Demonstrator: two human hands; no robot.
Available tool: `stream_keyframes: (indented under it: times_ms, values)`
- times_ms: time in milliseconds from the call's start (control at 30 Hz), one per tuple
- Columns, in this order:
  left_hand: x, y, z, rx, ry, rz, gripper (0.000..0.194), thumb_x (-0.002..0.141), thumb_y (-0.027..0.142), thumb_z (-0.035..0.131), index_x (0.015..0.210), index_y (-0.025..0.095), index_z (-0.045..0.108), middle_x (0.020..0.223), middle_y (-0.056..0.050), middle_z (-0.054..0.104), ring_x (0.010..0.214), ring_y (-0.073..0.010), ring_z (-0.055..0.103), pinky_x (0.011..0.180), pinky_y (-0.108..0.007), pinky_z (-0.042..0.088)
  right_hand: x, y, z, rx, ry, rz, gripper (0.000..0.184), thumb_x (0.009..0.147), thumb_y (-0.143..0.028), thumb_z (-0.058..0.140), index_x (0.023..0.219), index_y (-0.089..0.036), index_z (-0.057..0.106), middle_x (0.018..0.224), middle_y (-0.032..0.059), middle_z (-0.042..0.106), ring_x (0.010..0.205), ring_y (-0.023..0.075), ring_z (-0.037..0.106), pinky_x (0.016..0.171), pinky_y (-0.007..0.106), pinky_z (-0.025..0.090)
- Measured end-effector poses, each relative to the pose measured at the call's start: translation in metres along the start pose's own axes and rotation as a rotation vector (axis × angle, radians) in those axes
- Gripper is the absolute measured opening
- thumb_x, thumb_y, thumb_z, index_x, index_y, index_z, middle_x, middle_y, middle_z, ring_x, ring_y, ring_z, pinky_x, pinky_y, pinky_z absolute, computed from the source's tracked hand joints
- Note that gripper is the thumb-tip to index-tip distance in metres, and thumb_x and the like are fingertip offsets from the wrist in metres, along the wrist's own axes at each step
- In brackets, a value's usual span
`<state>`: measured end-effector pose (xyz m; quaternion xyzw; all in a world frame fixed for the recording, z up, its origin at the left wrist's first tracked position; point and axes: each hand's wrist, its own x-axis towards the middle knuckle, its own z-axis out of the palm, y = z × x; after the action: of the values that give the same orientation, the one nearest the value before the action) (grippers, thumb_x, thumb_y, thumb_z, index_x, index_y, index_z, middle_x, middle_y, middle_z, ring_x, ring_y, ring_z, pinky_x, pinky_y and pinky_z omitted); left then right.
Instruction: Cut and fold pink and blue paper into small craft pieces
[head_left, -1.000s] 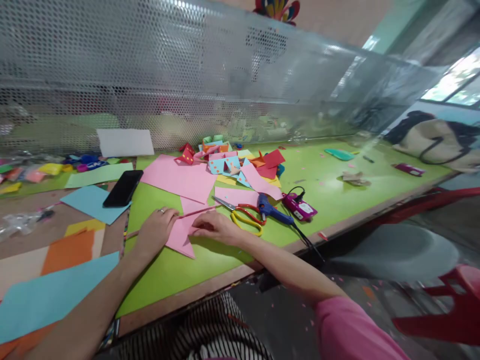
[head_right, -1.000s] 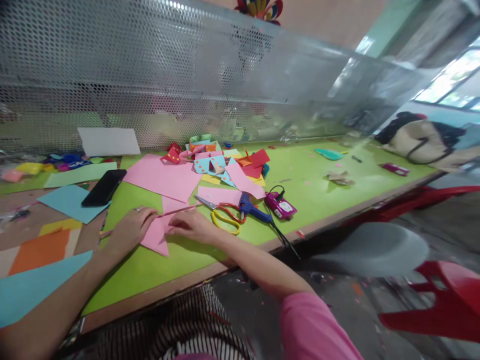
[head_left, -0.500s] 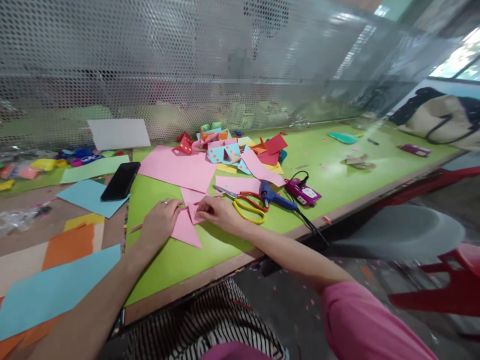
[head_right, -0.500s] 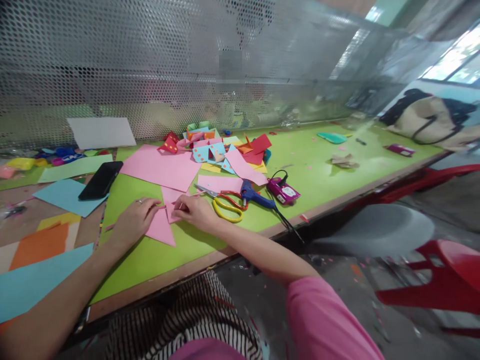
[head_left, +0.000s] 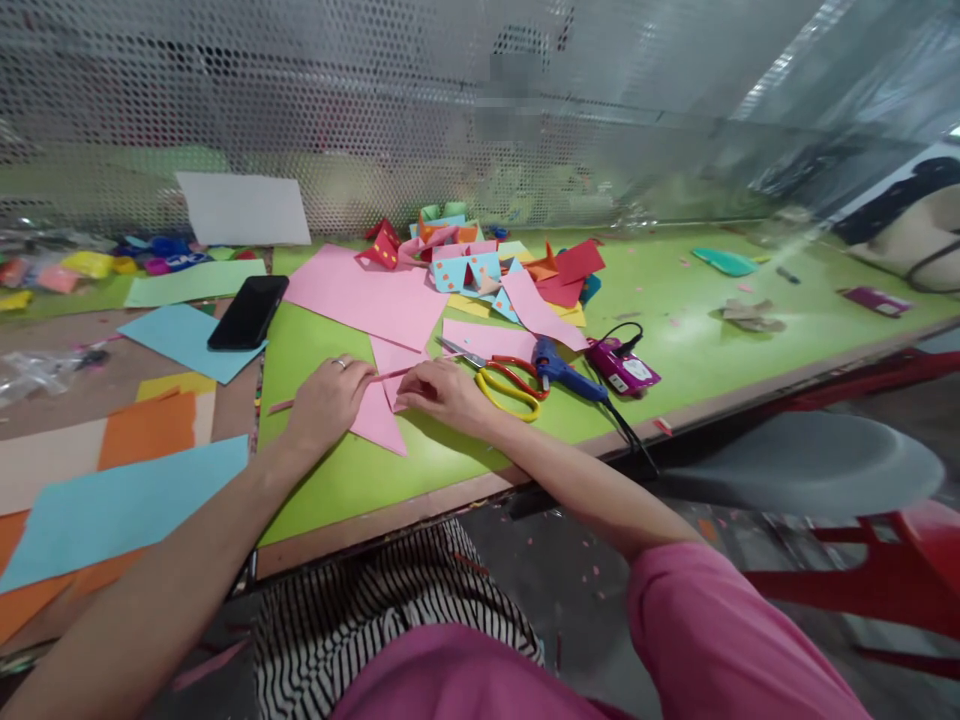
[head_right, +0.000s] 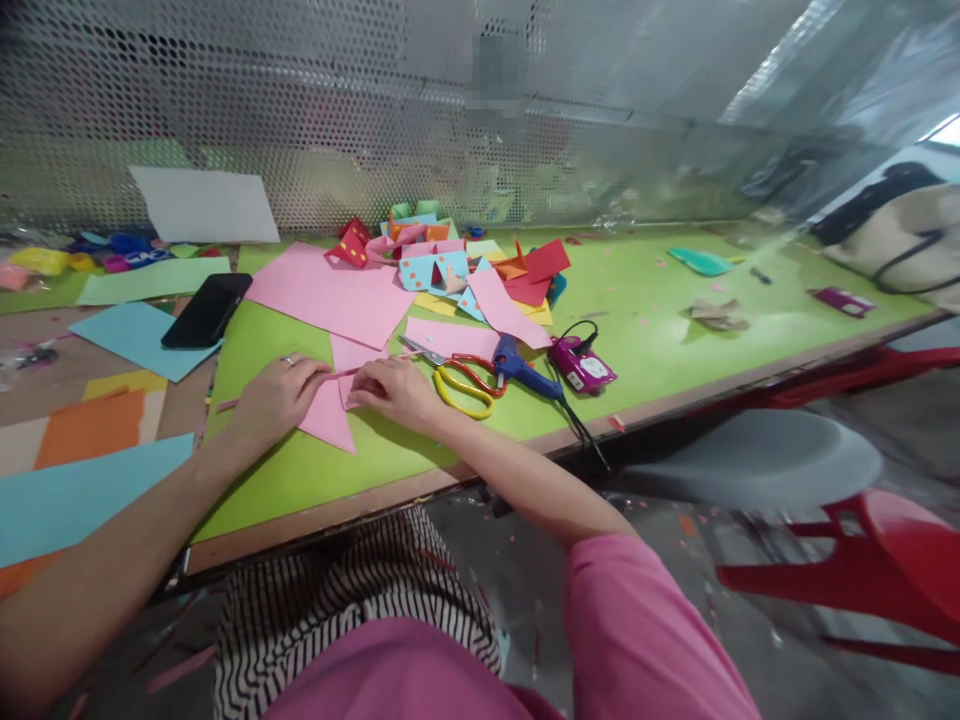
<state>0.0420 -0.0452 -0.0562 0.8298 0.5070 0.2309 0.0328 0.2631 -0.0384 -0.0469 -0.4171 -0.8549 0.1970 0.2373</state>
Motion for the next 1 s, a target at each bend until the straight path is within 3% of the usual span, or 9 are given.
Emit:
stream_keyframes:
  times_ms: [167, 700, 800, 1000]
  values:
    - [0.000, 0.001, -0.001, 0.002, -0.014, -0.006, 0.034, 0.104, 0.028, 0.040, 0.107, 0.017, 0.072, 0.105, -0.012, 0.073, 0.097, -0.0274, 0.063, 0.088, -0.039, 0.048, 0.003, 0.000, 0.001, 0.003, -0.006, 0.049, 0.011, 0.094, -0.029, 0.068, 0.090, -0.019, 0.070, 0.082, 0.0023, 0.071, 0.075, 0.0153, 0.058, 0.074, 0.031, 0.041]
    - [-0.004, 0.000, -0.002, 0.078, 0.004, 0.119, 0.031, 0.104, 0.026, 0.045, 0.106, 0.016, 0.074, 0.100, -0.011, 0.072, 0.090, -0.0246, 0.063, 0.082, -0.036, 0.049, 0.007, 0.008, 0.007, -0.089, -0.017, -0.057, 0.015, 0.100, -0.029, 0.061, 0.094, -0.020, 0.071, 0.094, 0.0051, 0.074, 0.086, 0.0179, 0.060, 0.084, 0.033, 0.044]
    - [-0.005, 0.001, -0.003, 0.160, 0.000, 0.159, 0.028, 0.103, 0.024, 0.048, 0.107, 0.017, 0.075, 0.099, -0.010, 0.072, 0.087, -0.0238, 0.063, 0.078, -0.035, 0.048, 0.007, 0.009, 0.008, -0.128, -0.028, -0.072, 0.020, 0.103, -0.030, 0.057, 0.097, -0.019, 0.073, 0.098, 0.0068, 0.073, 0.090, 0.0186, 0.060, 0.085, 0.032, 0.043]
    - [-0.005, 0.010, -0.011, 0.393, -0.119, 0.263, 0.026, 0.101, 0.015, 0.047, 0.107, 0.015, 0.073, 0.098, -0.011, 0.072, 0.085, -0.0260, 0.063, 0.073, -0.037, 0.046, 0.000, 0.004, 0.002, -0.200, 0.012, -0.153, 0.026, 0.105, -0.033, 0.053, 0.102, -0.018, 0.074, 0.102, 0.0079, 0.072, 0.094, 0.0191, 0.058, 0.086, 0.033, 0.041]
